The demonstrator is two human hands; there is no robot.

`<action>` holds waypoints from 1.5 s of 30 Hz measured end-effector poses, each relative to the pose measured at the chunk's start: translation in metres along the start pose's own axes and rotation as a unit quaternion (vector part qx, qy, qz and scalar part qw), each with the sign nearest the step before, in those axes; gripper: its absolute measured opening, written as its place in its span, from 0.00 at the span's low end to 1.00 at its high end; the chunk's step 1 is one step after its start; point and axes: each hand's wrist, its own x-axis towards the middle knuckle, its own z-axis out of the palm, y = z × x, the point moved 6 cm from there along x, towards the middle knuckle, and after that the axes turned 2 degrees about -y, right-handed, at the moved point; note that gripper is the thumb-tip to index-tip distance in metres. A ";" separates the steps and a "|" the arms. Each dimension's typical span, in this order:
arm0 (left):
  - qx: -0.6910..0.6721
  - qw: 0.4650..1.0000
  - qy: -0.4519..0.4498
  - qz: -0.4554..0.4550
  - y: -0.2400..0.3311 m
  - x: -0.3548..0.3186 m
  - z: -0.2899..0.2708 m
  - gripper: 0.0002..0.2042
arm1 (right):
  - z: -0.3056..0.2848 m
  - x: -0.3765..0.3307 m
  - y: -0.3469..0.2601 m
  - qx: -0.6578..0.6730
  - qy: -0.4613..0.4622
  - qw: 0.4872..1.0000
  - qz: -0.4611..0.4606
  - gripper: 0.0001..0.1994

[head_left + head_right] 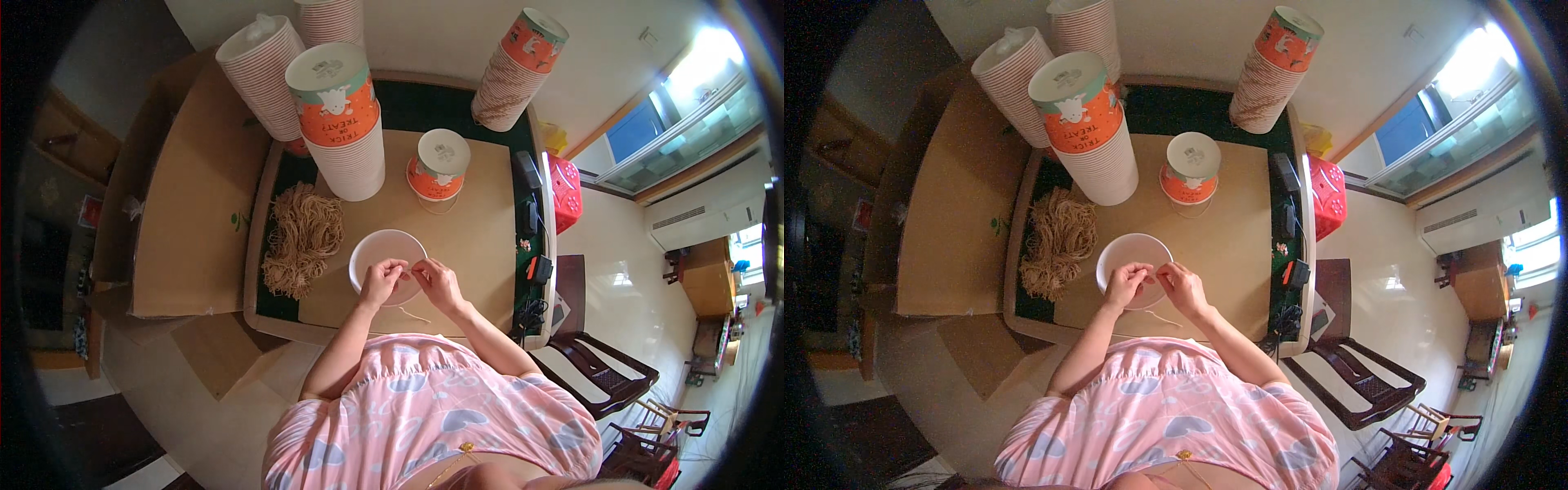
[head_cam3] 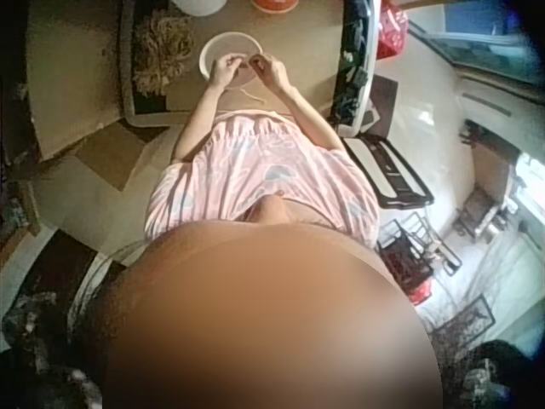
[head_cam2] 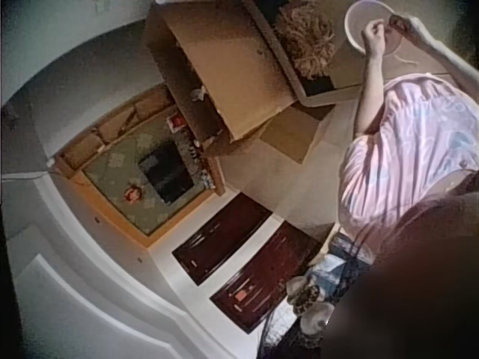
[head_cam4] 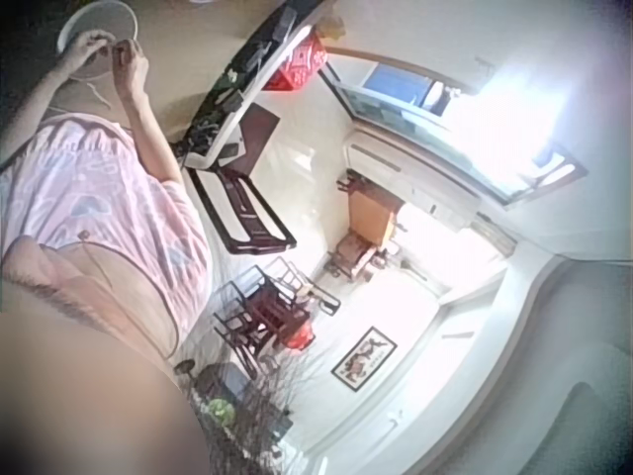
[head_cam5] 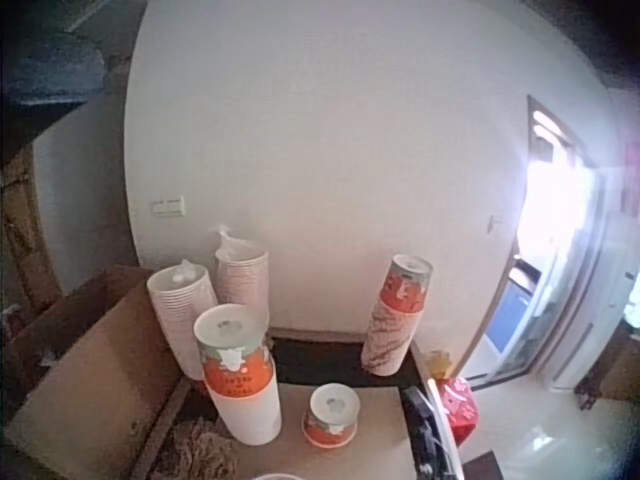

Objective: Attaching thin strings to paper cups for assembly or packaging.

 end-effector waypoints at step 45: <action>0.170 0.981 -0.068 0.067 0.052 -0.041 0.052 0.09 | -0.023 -0.014 0.005 0.041 0.055 0.998 -0.012 0.06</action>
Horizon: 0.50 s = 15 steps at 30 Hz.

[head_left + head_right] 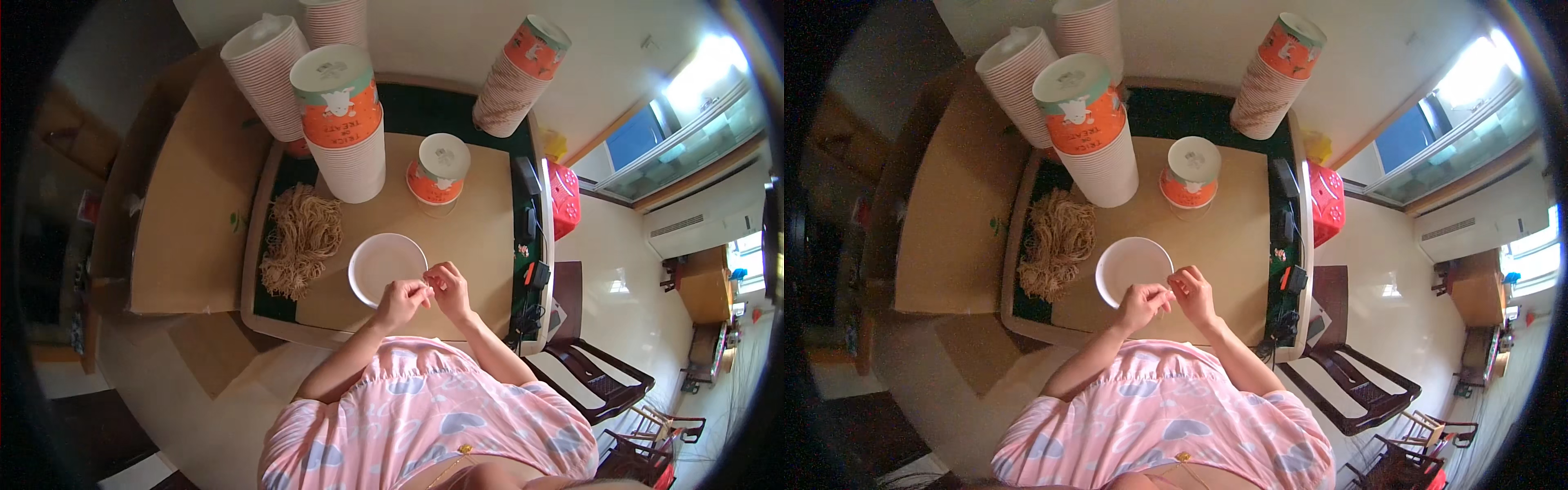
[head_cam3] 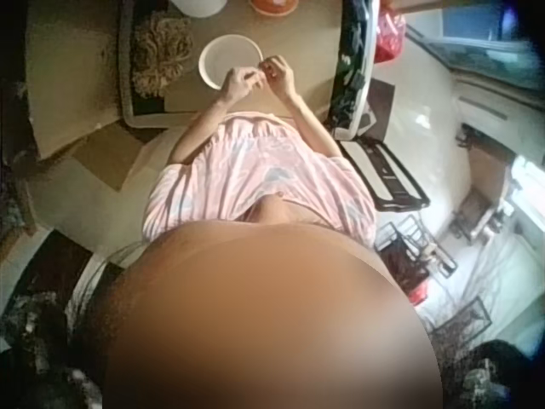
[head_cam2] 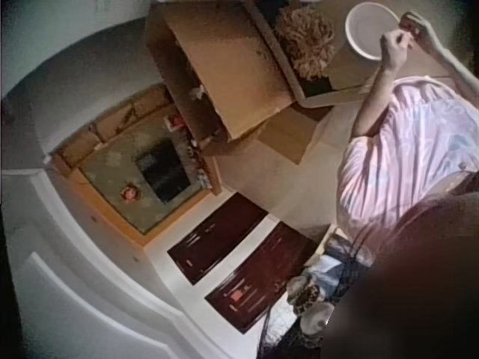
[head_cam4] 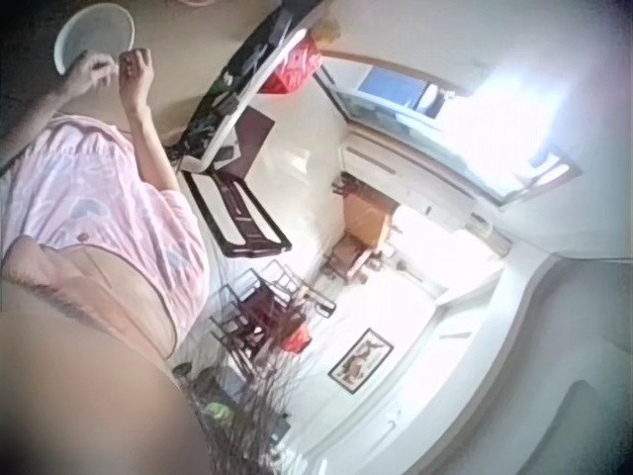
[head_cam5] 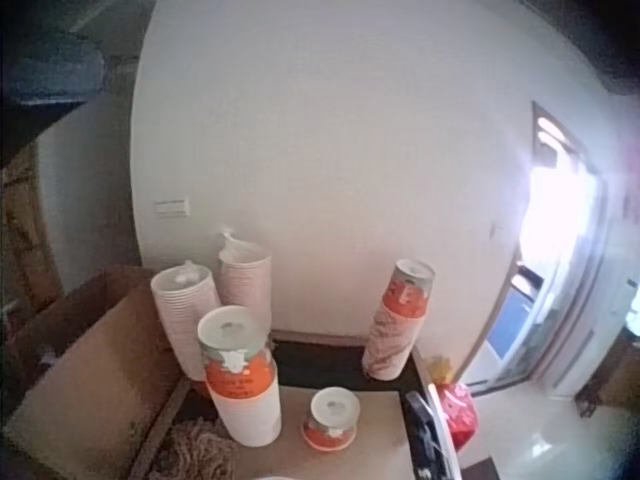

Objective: Attaching thin strings to paper cups for assembly or packaging.

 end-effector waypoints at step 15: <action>-0.122 0.992 0.007 -0.015 0.016 -0.012 -0.028 0.27 | -0.025 0.052 0.050 -0.044 -0.175 0.979 0.090 0.03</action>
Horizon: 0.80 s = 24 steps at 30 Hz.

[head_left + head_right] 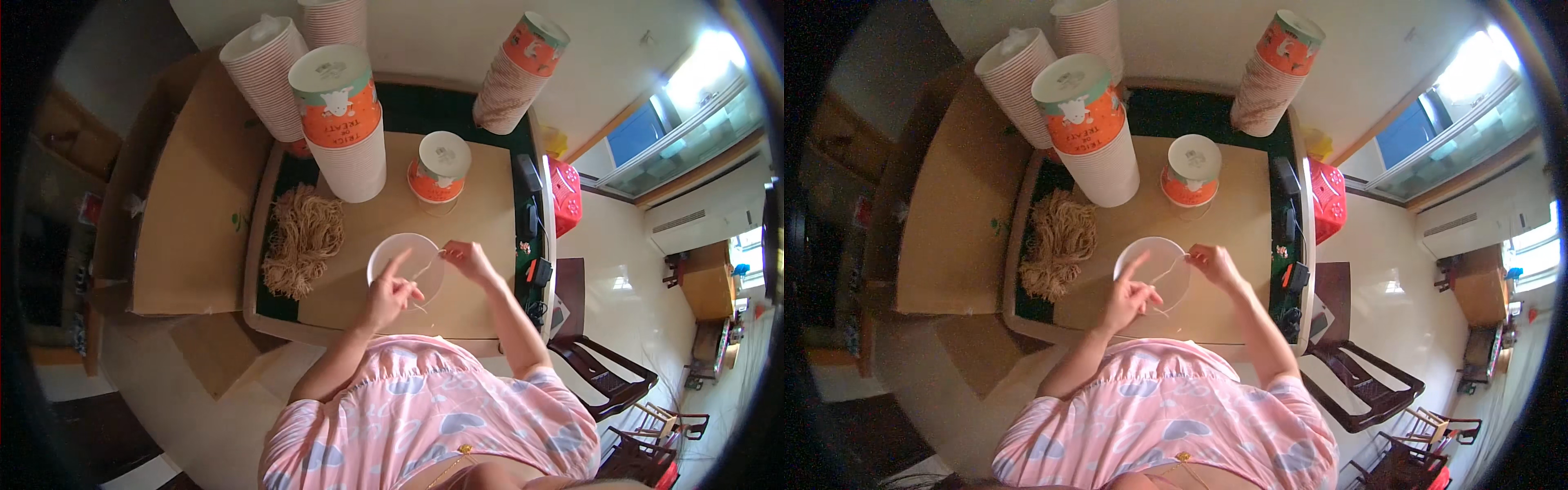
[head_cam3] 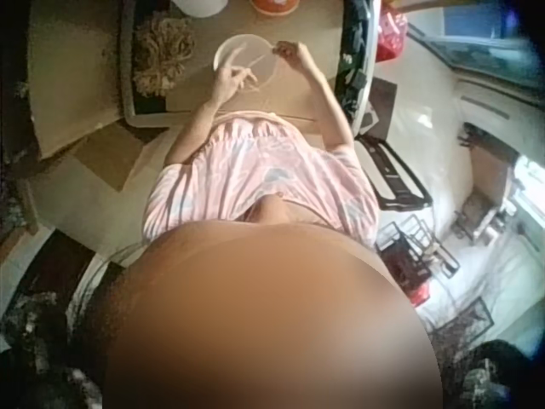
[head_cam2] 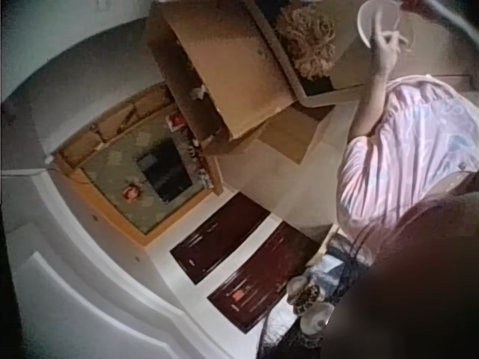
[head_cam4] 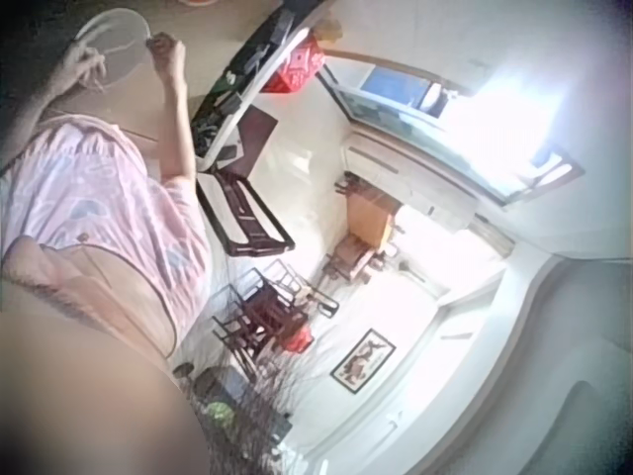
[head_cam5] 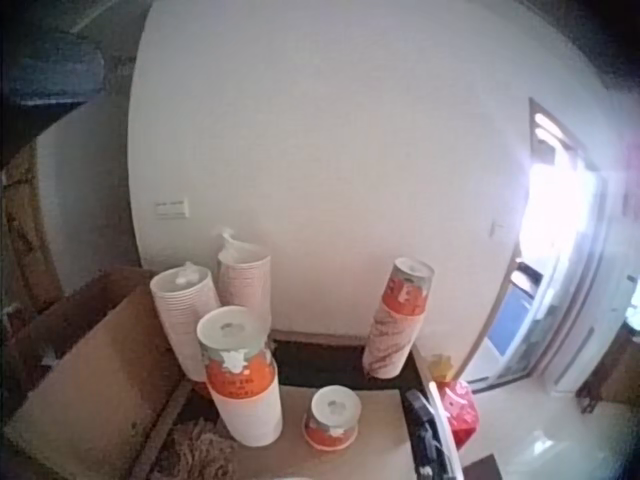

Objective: Attaching thin strings to paper cups for assembly or packaging.

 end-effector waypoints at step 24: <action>-0.320 0.947 -0.021 -0.003 0.006 0.007 -0.012 0.08 | 0.067 -0.051 -0.070 0.374 -0.063 0.923 0.069 0.15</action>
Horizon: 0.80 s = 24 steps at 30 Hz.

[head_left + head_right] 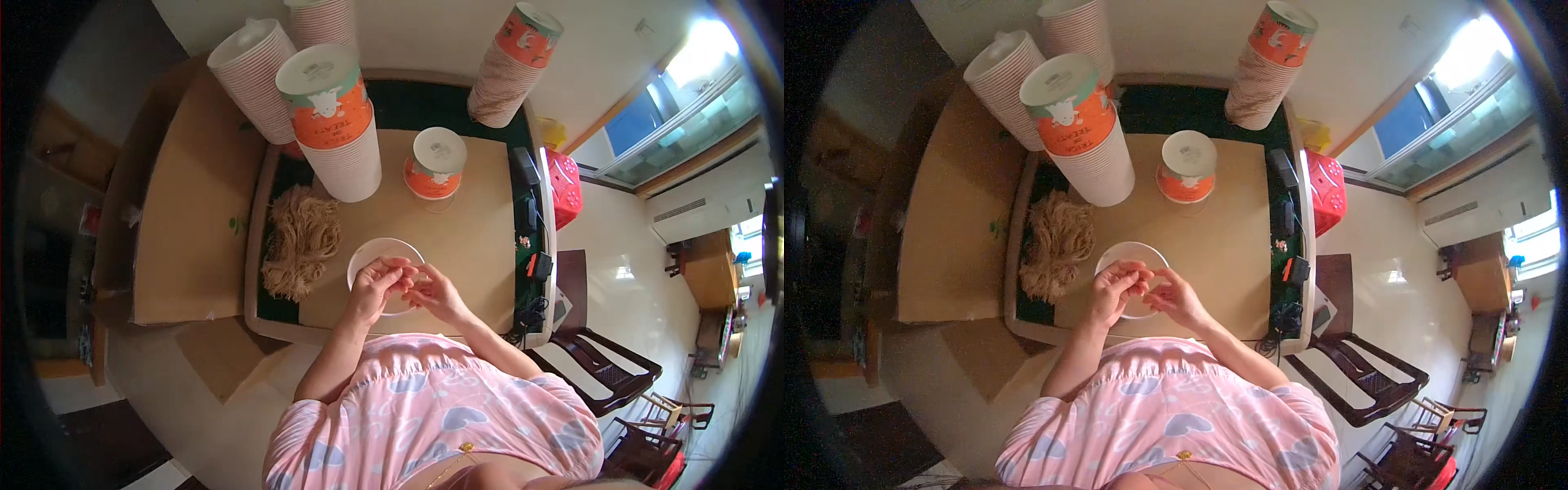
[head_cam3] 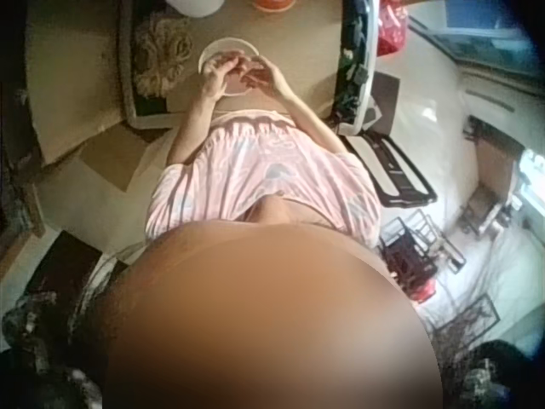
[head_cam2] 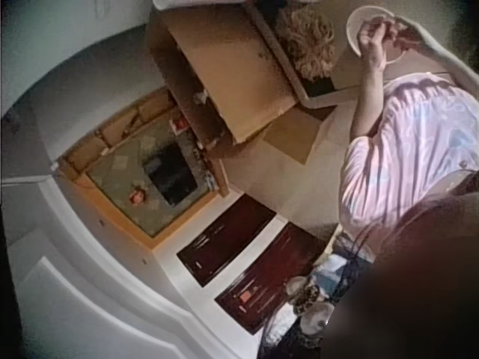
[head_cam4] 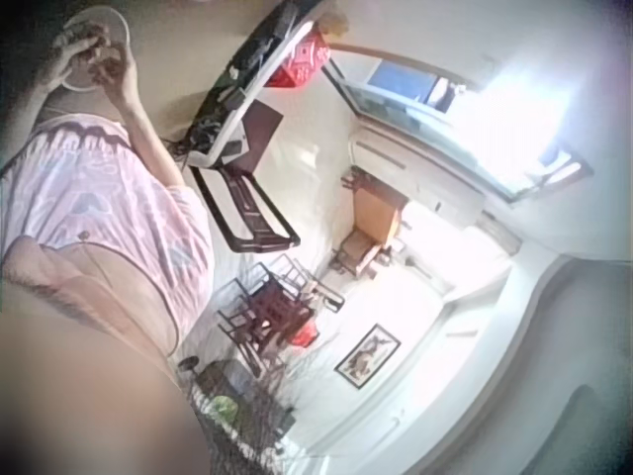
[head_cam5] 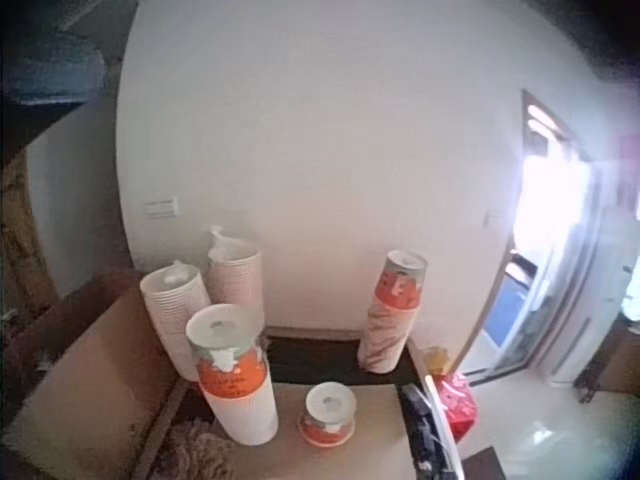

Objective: Attaching thin strings to paper cups for assembly or packaging.

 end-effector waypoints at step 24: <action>0.807 0.570 -0.011 0.157 -0.048 -0.008 -0.045 0.20 | -0.115 -0.036 -0.088 0.139 0.341 0.911 -0.187 0.14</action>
